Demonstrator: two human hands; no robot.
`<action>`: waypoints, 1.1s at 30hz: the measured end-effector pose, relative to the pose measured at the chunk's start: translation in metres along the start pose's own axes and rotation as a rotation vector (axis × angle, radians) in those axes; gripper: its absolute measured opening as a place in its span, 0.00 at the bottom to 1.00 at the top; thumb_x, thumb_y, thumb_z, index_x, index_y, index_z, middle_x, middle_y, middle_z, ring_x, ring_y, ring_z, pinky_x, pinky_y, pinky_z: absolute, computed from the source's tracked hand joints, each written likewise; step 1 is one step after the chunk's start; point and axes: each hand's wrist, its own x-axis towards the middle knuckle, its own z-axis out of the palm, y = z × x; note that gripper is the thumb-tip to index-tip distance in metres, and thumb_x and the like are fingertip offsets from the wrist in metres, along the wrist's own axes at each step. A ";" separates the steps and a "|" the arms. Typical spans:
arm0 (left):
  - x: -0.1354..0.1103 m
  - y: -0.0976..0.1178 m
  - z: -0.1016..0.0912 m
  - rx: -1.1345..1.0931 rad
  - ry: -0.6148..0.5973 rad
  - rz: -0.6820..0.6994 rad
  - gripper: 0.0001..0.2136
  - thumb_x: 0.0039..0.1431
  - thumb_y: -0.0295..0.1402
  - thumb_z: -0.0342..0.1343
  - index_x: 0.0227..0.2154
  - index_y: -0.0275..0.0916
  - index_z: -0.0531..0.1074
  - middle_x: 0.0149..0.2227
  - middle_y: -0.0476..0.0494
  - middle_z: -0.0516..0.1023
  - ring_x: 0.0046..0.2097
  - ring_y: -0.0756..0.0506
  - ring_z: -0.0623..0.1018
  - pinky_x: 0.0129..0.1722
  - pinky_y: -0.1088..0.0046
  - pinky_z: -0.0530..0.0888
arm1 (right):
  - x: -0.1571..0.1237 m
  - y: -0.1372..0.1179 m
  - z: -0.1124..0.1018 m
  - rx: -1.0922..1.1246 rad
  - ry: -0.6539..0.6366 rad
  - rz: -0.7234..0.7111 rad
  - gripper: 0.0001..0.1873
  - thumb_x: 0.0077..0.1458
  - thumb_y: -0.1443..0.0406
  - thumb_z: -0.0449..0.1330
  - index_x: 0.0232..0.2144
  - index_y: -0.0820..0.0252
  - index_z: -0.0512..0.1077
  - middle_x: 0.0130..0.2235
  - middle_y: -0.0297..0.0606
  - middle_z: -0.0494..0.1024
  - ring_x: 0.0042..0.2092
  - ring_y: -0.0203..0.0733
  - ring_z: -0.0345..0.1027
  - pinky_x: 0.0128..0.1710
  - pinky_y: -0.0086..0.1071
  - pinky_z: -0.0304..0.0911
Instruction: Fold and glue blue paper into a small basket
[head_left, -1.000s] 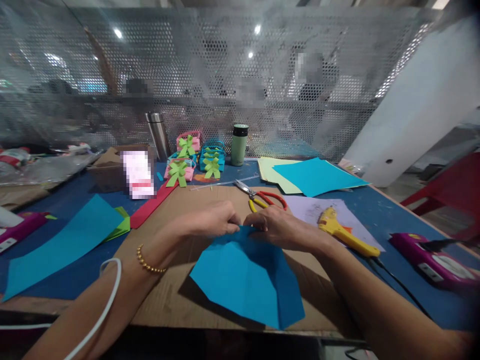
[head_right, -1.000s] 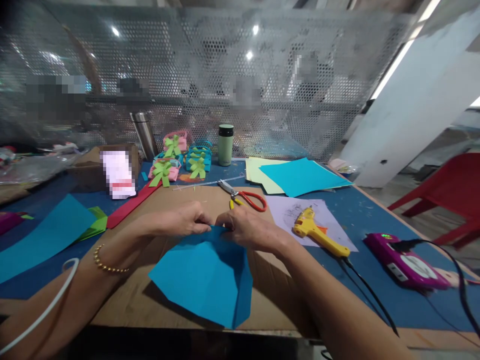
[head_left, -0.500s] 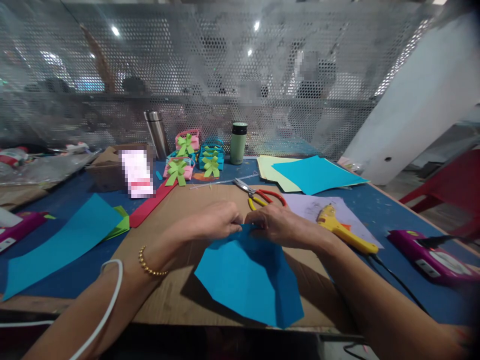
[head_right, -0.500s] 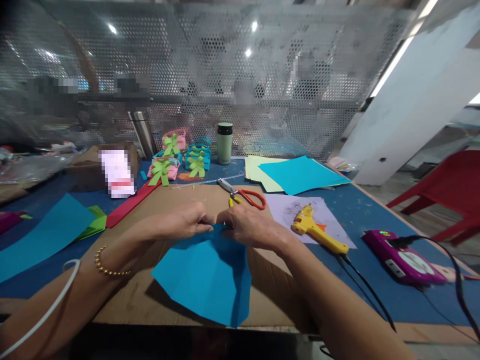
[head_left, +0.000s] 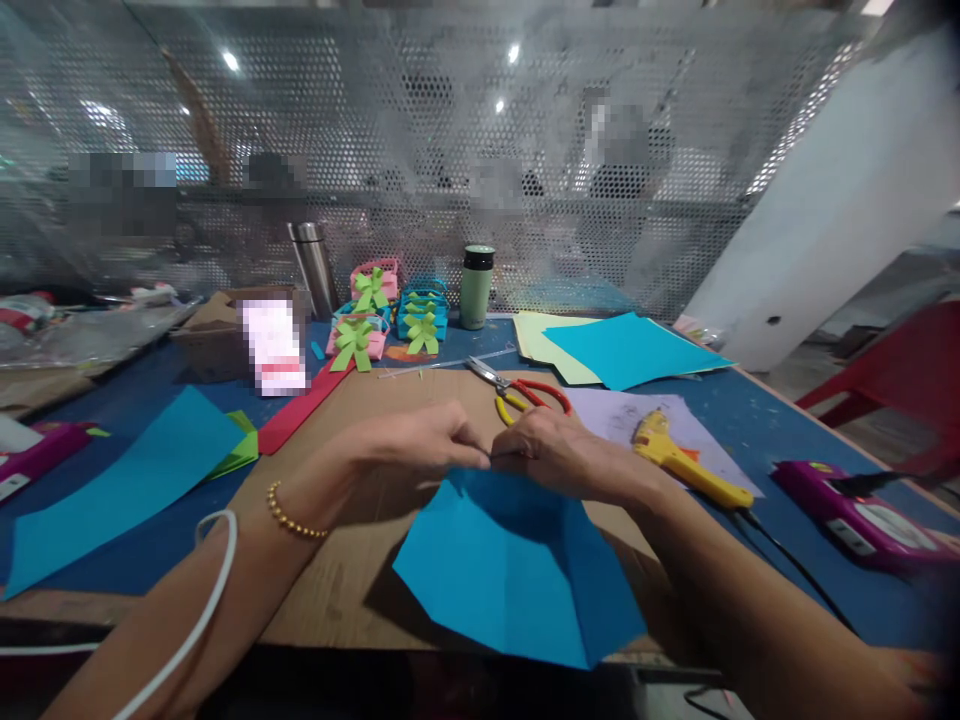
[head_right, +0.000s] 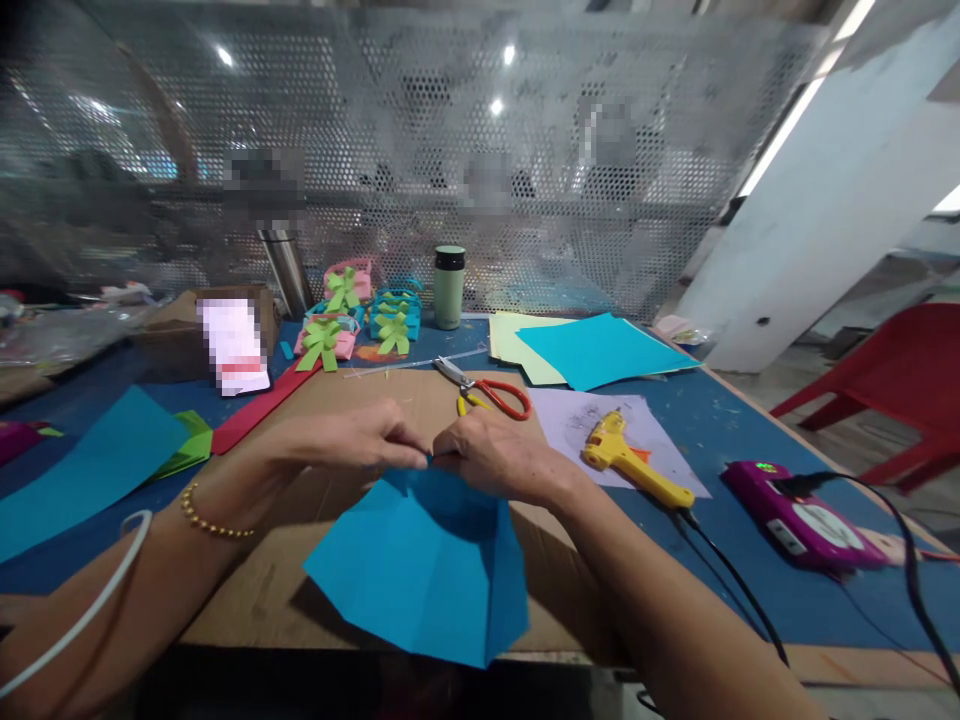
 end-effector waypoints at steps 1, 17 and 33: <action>-0.003 0.001 -0.005 -0.085 0.035 -0.020 0.14 0.60 0.36 0.52 0.21 0.36 0.68 0.21 0.51 0.67 0.24 0.53 0.65 0.24 0.76 0.59 | 0.000 0.001 0.000 -0.009 0.003 -0.015 0.12 0.57 0.70 0.58 0.22 0.64 0.73 0.24 0.35 0.74 0.26 0.33 0.59 0.28 0.30 0.46; 0.000 -0.011 0.001 -0.021 -0.116 0.091 0.10 0.58 0.34 0.52 0.23 0.37 0.64 0.23 0.55 0.55 0.26 0.52 0.57 0.25 0.74 0.54 | 0.001 0.000 -0.002 -0.028 -0.015 0.003 0.11 0.59 0.68 0.57 0.27 0.63 0.77 0.26 0.37 0.78 0.28 0.35 0.62 0.29 0.30 0.47; 0.000 0.004 0.003 0.229 0.049 -0.052 0.17 0.53 0.29 0.53 0.15 0.38 0.52 0.18 0.55 0.46 0.21 0.54 0.51 0.23 0.70 0.47 | -0.005 0.007 -0.020 0.176 -0.036 0.060 0.15 0.63 0.64 0.55 0.33 0.66 0.79 0.32 0.40 0.80 0.32 0.37 0.69 0.31 0.28 0.56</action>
